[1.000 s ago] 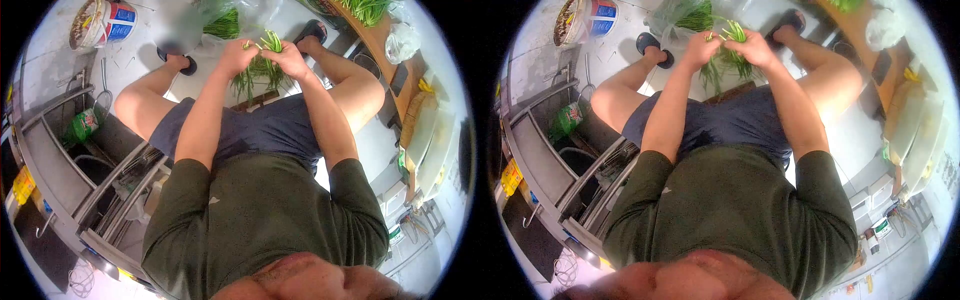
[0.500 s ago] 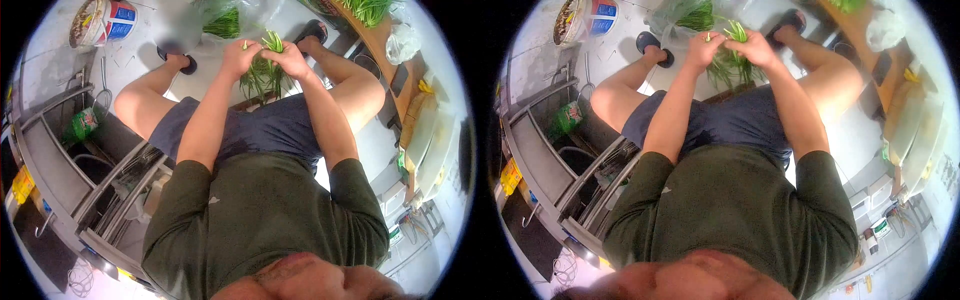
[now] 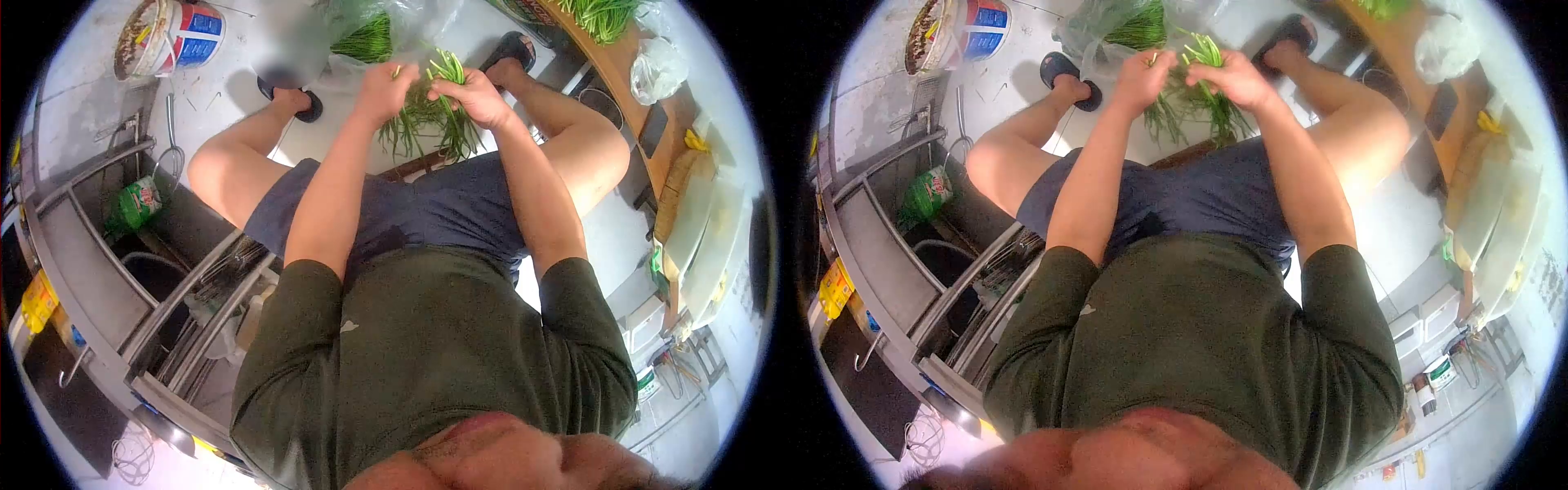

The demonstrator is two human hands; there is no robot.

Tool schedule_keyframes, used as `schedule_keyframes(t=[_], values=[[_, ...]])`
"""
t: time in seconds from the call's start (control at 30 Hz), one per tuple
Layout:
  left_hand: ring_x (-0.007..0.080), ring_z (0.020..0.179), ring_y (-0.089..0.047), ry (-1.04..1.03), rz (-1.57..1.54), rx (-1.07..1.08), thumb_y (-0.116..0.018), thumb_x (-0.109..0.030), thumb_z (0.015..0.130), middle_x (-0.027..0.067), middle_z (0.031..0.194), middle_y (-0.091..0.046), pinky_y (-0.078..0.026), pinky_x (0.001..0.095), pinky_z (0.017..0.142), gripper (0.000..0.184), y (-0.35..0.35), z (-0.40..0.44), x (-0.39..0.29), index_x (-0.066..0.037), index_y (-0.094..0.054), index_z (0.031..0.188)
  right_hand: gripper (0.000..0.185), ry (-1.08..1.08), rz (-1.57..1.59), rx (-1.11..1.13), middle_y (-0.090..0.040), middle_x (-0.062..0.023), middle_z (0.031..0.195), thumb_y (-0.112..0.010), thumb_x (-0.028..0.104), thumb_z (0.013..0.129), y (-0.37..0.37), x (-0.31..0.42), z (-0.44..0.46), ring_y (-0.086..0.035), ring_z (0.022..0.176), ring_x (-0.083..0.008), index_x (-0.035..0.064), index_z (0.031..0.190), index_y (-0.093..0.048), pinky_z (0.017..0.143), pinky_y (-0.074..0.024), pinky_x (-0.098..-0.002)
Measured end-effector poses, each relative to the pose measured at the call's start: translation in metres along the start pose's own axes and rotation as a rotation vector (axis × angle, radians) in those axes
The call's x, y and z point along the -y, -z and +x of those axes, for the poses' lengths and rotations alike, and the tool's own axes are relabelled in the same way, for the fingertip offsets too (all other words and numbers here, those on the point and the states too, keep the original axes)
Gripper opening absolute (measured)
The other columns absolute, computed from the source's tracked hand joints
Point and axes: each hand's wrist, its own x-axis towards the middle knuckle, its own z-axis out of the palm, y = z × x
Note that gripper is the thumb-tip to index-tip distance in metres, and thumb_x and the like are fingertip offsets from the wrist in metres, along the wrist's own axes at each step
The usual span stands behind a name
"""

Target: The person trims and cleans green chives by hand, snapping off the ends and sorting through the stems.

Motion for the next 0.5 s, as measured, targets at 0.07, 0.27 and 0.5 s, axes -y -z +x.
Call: schedule_keyframes(t=[0.07,0.27,0.5], values=[[0.0088,0.067,-0.055,-0.041,0.061,-0.027,-0.065,-0.035,0.087,0.0004,0.071,-0.062,-0.043,0.0266,0.062,0.034,-0.001,-0.004,0.001,-0.002,-0.071,0.096,0.022,0.001,0.003,-0.006,-0.071,-0.0028,0.085,-0.069,0.021,0.087,-0.001,0.002,-0.001,-0.051,0.062,-0.0063,0.0026,0.098,-0.068,0.056,-0.0415,-0.0222],[0.0105,0.066,-0.052,-0.117,-0.07,-0.031,-0.065,-0.034,0.088,-0.0009,0.071,-0.059,-0.041,0.0282,0.061,0.031,-0.013,-0.008,0.006,-0.003,-0.07,0.091,0.022,0.022,-0.01,0.005,-0.07,-0.0031,0.086,-0.069,0.021,0.086,0.002,-0.005,0.005,-0.052,0.064,-0.0067,0.0026,0.098,-0.068,0.057,-0.0419,-0.0225],[0.008,0.064,-0.047,-0.031,-0.513,-0.169,-0.06,-0.03,0.093,-0.0015,0.071,-0.056,-0.039,0.026,0.059,0.028,-0.032,-0.005,0.005,-0.004,-0.063,0.083,0.023,0.018,0.001,-0.004,-0.069,-0.0026,0.085,-0.072,0.021,0.085,0.0,-0.011,0.005,-0.053,0.065,-0.0068,0.0025,0.098,-0.068,0.059,-0.043,-0.022]])
